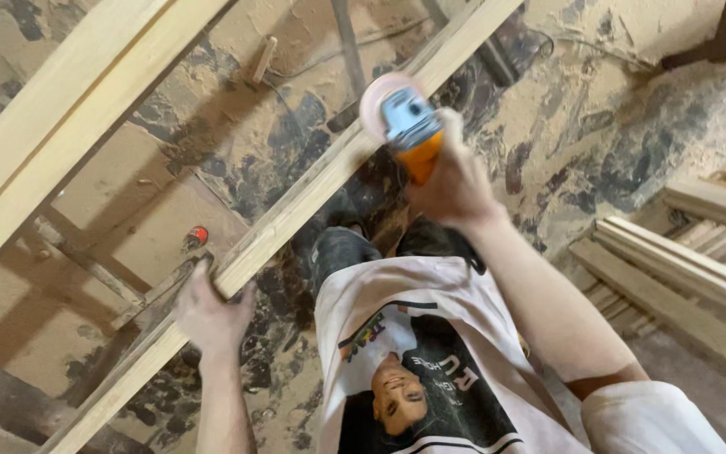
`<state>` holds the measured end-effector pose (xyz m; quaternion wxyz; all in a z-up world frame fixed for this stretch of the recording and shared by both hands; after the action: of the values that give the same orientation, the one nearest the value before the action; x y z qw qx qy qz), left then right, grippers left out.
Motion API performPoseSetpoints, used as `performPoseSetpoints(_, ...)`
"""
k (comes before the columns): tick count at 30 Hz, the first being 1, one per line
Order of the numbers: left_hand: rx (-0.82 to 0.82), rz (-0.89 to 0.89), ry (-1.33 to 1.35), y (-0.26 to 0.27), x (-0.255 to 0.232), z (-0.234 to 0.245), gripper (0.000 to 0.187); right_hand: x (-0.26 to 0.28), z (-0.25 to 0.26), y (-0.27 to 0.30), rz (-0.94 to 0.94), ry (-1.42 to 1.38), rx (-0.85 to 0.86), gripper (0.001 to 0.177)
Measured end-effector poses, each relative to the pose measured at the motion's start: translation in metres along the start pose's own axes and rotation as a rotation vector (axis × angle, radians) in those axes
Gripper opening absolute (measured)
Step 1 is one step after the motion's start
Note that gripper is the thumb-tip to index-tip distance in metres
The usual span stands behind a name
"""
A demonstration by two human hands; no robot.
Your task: The person uses an angle grinder with a sanding disc to smooth the surface of a wooden plank. They hold the plank with one hand and move the grinder along its length, then flip the plank to sand the other side.
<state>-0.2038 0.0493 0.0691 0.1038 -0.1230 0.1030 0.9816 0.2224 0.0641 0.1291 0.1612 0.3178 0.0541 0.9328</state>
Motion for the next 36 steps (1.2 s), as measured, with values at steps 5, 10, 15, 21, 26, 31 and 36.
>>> performPoseSetpoints(5,-0.151,-0.028,-0.189,0.029,0.031,0.005,0.075,0.057,-0.052,0.041,-0.037,0.051,0.162,0.087)
performPoseSetpoints(10,-0.184,-0.042,-0.152,0.026,0.036,-0.001,0.049,0.064,-0.112,0.081,-0.268,0.203,0.699,0.072)
performPoseSetpoints(15,-0.182,-0.041,-0.175,0.031,0.038,-0.002,0.043,0.047,-0.038,0.043,0.151,-0.062,0.194,0.087)
performPoseSetpoints(21,-0.18,-0.016,-0.161,0.031,0.032,0.001,0.051,-0.084,0.017,0.005,-0.35,0.197,0.187,0.101)
performPoseSetpoints(26,-0.205,-0.016,-0.169,0.028,0.028,0.002,0.049,-0.093,0.048,-0.012,-0.176,0.248,0.051,0.089)
performPoseSetpoints(31,-0.221,-0.001,-0.152,0.027,0.029,0.003,0.048,-0.03,-0.018,0.029,-0.151,0.095,0.089,0.093)
performPoseSetpoints(36,-0.068,-0.055,0.025,0.029,0.039,-0.001,0.063,0.07,-0.087,0.075,-0.106,0.13,0.172,0.092)
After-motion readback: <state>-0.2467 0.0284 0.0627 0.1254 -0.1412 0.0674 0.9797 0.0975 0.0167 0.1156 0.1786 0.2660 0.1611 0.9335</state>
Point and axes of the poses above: each hand's wrist, its own y-axis away from the middle knuckle, its own z-axis out of the back of the hand, x = y × z, the point moved 9 cm from there along -y, towards the middle knuckle, and after that the axes turned 5 degrees about y, right-handed, at the moved point
